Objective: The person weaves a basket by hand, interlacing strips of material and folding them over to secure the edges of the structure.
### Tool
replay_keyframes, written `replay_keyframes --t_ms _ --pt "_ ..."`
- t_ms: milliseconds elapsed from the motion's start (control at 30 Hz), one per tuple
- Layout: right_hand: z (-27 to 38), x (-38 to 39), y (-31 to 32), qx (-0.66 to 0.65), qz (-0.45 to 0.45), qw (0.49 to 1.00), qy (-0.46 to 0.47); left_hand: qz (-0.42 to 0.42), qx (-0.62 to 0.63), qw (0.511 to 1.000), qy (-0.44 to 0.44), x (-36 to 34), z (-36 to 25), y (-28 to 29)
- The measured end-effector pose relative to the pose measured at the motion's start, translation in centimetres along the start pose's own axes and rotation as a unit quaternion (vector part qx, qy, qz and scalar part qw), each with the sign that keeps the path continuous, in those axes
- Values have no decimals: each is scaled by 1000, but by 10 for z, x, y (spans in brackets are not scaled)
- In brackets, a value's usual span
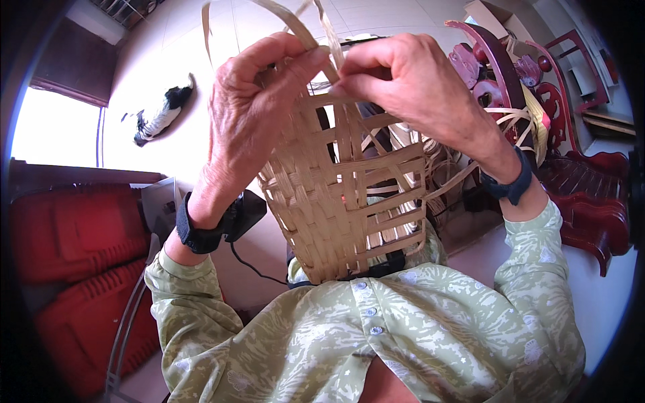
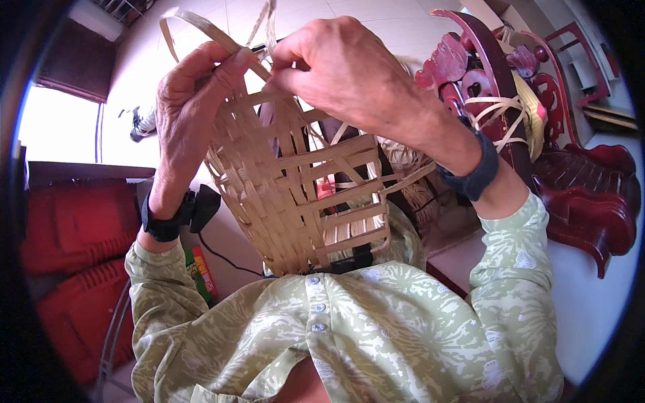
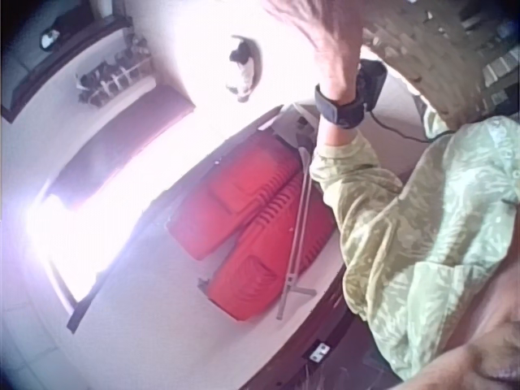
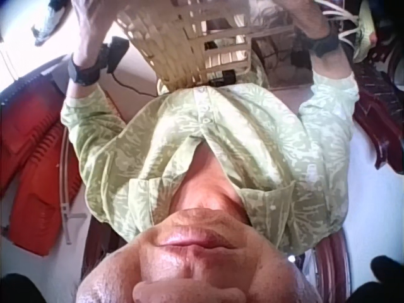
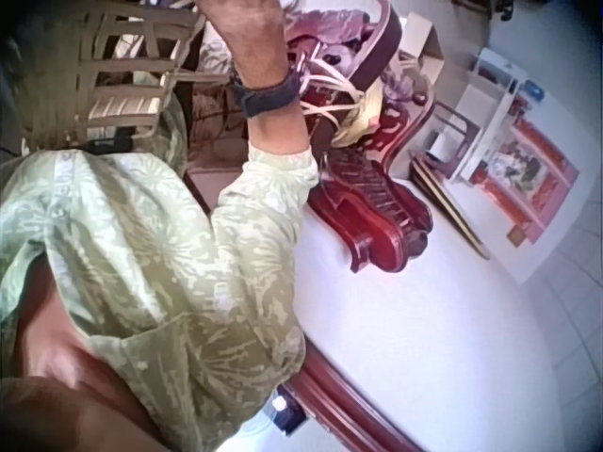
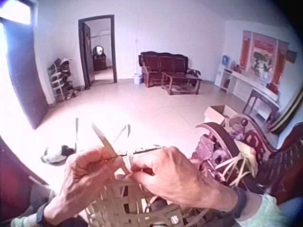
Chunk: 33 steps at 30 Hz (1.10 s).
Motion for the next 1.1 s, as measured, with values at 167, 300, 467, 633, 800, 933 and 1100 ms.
replay_keyframes --t_ms 167,300,467,633,800,933,1100 --pt "8 -24 26 -141 -72 985 69 16 -34 998 -52 -5 -3 -2" --pt "49 -47 59 -306 -99 945 54 24 -116 988 -99 -6 -3 -4" --pt "6 -14 21 -226 14 973 -50 -5 -81 995 -60 -4 -6 -2" --pt "-5 -3 0 -73 6 997 16 14 -7 1000 -4 0 -2 0" --pt "40 -41 56 -271 -126 950 86 43 -104 990 -83 -8 1 -3" --pt "40 -51 57 -325 -51 940 87 32 -84 994 -64 -13 -6 -11" --pt "-8 2 0 -87 -36 993 66 6 33 999 6 -2 1 -4"
Point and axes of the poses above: each hand's wrist, its own x-axis away from the middle knuckle, its own y-axis out of the back of the hand, z = x × y, the point moved 4 cm from there along -x, towards the middle knuckle, and after that the axes turned 5 degrees about y, right-handed, at the moved point
